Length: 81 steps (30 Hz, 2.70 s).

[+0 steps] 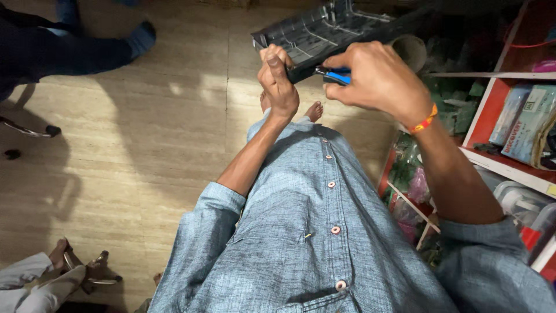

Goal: The person uses a power drill to remove screws from a black plastic casing, then uses pliers to snap off plastic tabs. The casing is handled and inspected throughout the process.

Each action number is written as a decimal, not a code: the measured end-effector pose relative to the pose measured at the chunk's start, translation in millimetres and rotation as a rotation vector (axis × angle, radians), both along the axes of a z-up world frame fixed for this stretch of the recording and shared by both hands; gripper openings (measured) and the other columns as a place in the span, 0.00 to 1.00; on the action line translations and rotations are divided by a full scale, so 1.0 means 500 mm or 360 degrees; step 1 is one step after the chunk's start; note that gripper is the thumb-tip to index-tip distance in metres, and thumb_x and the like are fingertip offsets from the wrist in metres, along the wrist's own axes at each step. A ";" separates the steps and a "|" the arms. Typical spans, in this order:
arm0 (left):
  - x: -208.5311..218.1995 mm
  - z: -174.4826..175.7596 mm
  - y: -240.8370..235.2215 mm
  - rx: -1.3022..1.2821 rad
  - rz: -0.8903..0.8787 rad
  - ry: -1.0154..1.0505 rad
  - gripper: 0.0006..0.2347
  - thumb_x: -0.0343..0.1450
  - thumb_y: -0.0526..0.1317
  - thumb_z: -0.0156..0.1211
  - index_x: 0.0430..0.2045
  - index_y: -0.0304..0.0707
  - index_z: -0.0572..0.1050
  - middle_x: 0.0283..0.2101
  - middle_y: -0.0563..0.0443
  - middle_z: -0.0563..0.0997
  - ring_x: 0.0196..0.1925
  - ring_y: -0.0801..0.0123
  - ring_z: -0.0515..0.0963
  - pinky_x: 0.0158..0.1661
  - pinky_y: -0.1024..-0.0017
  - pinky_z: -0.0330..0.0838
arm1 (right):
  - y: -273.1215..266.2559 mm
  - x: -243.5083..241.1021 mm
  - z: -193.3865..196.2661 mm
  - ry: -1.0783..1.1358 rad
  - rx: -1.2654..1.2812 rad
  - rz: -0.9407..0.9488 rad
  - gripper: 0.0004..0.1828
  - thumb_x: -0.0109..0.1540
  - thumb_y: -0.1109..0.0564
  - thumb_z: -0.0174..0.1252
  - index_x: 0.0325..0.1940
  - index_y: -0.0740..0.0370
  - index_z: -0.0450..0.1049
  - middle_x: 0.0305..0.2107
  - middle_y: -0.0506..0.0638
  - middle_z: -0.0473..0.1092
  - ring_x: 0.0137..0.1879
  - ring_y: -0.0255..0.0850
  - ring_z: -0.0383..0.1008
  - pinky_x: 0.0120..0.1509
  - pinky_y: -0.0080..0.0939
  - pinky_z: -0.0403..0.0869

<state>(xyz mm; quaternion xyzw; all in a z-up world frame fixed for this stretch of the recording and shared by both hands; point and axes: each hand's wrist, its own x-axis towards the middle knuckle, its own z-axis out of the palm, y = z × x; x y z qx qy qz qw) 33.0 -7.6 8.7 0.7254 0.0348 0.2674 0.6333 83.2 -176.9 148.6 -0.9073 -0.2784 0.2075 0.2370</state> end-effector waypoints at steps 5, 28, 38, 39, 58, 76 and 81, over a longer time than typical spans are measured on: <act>-0.001 -0.009 -0.002 -0.0303 0.0035 0.0178 0.24 0.84 0.50 0.29 0.20 0.32 0.58 0.25 0.50 0.60 0.31 0.67 0.59 0.37 0.67 0.56 | 0.002 -0.016 -0.014 -0.0185 0.0055 0.0054 0.22 0.55 0.48 0.64 0.50 0.61 0.83 0.35 0.63 0.75 0.40 0.59 0.76 0.49 0.55 0.75; 0.024 0.008 -0.029 -0.0941 0.0245 0.0565 0.25 0.81 0.60 0.35 0.20 0.42 0.57 0.25 0.62 0.56 0.29 0.77 0.54 0.29 0.70 0.50 | 0.039 -0.102 -0.100 -0.0370 0.0638 -0.0744 0.24 0.64 0.51 0.64 0.64 0.56 0.73 0.49 0.54 0.75 0.54 0.49 0.74 0.60 0.55 0.71; 0.020 0.016 0.014 -0.0834 0.0174 0.0545 0.25 0.80 0.60 0.36 0.17 0.44 0.54 0.22 0.62 0.53 0.27 0.78 0.52 0.28 0.71 0.48 | -0.025 -0.207 -0.110 0.2248 0.2289 -0.1369 0.33 0.58 0.50 0.49 0.66 0.63 0.63 0.60 0.63 0.68 0.65 0.57 0.70 0.68 0.63 0.68; 0.020 0.016 0.016 -0.0819 0.0174 0.0544 0.25 0.81 0.59 0.36 0.17 0.44 0.53 0.23 0.62 0.53 0.27 0.78 0.52 0.28 0.71 0.48 | -0.021 -0.218 -0.112 0.2304 0.2346 -0.1499 0.32 0.58 0.49 0.49 0.65 0.66 0.63 0.59 0.65 0.68 0.65 0.58 0.69 0.69 0.64 0.67; 0.030 0.026 0.026 -0.0839 -0.0010 0.0611 0.25 0.81 0.57 0.40 0.16 0.43 0.54 0.21 0.63 0.52 0.24 0.78 0.50 0.26 0.69 0.43 | -0.051 -0.173 0.020 -0.0854 0.0004 -0.0206 0.37 0.54 0.52 0.67 0.69 0.50 0.71 0.58 0.52 0.68 0.61 0.53 0.66 0.68 0.58 0.61; 0.082 0.024 0.045 -0.0351 -0.0312 0.0860 0.32 0.77 0.65 0.38 0.10 0.36 0.57 0.15 0.58 0.59 0.21 0.74 0.59 0.23 0.63 0.55 | -0.019 -0.070 0.093 -0.1768 -0.0664 0.0734 0.21 0.66 0.51 0.57 0.64 0.43 0.79 0.60 0.44 0.70 0.60 0.40 0.64 0.65 0.44 0.61; 0.086 0.021 0.045 -0.0378 -0.0370 0.0875 0.33 0.76 0.65 0.38 0.08 0.34 0.60 0.14 0.55 0.63 0.20 0.71 0.62 0.25 0.62 0.58 | -0.021 -0.072 0.076 -0.1894 -0.0607 0.0782 0.19 0.69 0.53 0.57 0.64 0.45 0.80 0.61 0.45 0.71 0.61 0.41 0.66 0.64 0.44 0.61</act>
